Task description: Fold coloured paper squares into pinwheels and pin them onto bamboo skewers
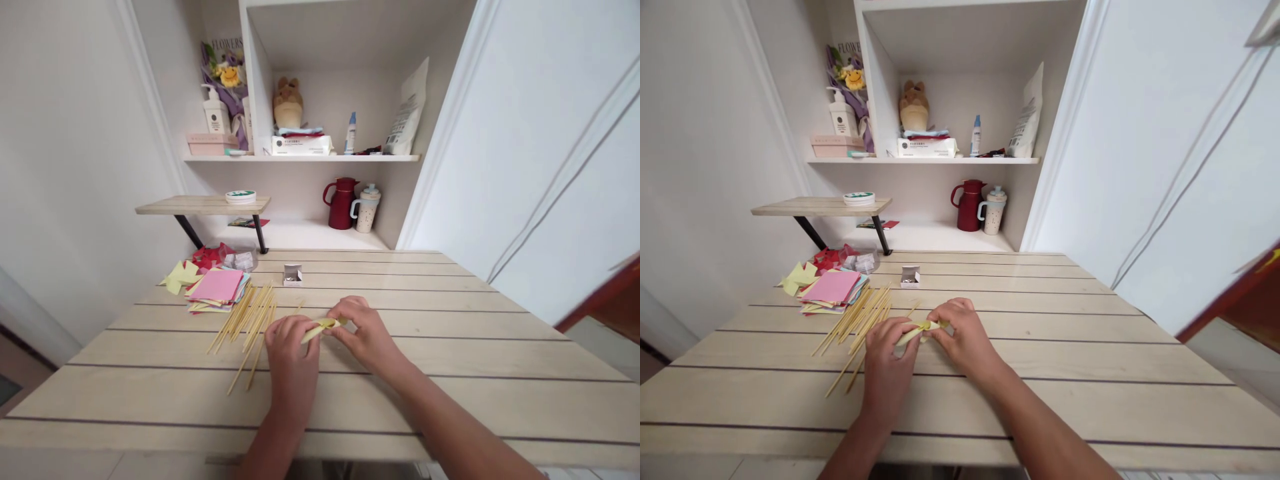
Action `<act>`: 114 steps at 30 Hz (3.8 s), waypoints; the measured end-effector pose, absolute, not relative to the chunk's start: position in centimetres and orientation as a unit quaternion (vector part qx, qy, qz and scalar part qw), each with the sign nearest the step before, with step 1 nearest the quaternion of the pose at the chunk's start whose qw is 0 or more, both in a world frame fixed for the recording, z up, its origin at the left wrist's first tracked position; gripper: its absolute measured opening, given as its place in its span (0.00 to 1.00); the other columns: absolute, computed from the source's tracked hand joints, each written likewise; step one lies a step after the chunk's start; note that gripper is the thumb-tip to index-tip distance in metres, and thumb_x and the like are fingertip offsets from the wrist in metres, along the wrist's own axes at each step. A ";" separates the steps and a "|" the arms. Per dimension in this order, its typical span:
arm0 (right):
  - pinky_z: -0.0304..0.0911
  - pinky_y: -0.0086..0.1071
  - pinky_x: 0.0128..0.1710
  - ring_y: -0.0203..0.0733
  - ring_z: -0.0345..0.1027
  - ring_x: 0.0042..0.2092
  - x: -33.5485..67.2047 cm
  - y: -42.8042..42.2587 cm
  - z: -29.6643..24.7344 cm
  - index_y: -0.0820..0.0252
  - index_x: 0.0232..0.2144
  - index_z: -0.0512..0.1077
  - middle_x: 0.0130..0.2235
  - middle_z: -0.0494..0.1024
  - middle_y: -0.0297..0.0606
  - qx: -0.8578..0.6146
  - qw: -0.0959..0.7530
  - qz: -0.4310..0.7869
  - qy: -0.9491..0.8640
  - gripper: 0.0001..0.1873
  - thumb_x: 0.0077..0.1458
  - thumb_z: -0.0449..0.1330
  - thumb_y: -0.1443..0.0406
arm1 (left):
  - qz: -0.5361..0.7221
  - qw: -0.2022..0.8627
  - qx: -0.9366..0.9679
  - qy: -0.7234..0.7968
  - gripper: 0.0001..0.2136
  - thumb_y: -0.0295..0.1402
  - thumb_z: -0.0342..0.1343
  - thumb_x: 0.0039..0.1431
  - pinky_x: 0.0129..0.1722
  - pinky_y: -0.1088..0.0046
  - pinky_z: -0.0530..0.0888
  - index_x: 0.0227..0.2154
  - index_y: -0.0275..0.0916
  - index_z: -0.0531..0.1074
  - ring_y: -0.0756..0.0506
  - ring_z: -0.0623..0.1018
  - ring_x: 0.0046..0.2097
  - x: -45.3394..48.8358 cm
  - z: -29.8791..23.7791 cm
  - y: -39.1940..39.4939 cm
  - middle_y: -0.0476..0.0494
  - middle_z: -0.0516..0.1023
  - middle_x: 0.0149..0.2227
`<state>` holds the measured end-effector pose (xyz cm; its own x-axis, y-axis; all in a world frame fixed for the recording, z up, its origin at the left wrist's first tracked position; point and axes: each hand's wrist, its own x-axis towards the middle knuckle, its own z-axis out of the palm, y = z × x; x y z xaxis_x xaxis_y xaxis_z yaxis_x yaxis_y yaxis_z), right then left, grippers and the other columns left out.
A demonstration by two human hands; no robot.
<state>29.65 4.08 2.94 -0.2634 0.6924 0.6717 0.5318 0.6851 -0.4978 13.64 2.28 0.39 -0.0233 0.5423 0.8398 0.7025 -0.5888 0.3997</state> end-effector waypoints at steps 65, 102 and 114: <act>0.66 0.45 0.43 0.42 0.71 0.34 30.3 3.1 4.2 0.53 0.36 0.75 0.31 0.79 0.34 -0.211 0.552 0.029 -0.806 0.09 0.59 0.59 0.72 | -0.596 0.153 -0.712 -0.336 0.13 0.19 0.55 0.59 0.54 0.61 0.64 0.40 0.44 0.74 0.50 0.78 0.36 12.7 1.4 0.6 0.52 0.79 0.34; 0.64 0.45 0.43 0.41 0.68 0.34 30.6 3.0 3.9 0.54 0.35 0.74 0.32 0.77 0.35 -0.194 0.561 0.104 -0.798 0.12 0.56 0.61 0.76 | -0.605 0.150 -0.709 -0.329 0.12 0.19 0.55 0.60 0.49 0.66 0.67 0.39 0.43 0.76 0.52 0.78 0.33 13.3 1.7 0.2 0.52 0.80 0.32; 0.65 0.43 0.44 0.39 0.68 0.32 30.5 3.1 3.7 0.55 0.32 0.72 0.29 0.75 0.33 -0.234 0.546 0.123 -0.795 0.09 0.56 0.62 0.74 | -0.599 0.115 -0.718 -0.334 0.15 0.18 0.52 0.57 0.46 0.67 0.71 0.38 0.45 0.75 0.50 0.76 0.35 13.1 1.7 0.4 0.52 0.79 0.32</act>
<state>30.54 3.13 3.74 -0.2944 0.5063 0.8105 0.2367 0.8603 -0.4514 13.13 0.44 1.75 0.0586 0.3420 0.9379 0.6180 -0.7502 0.2349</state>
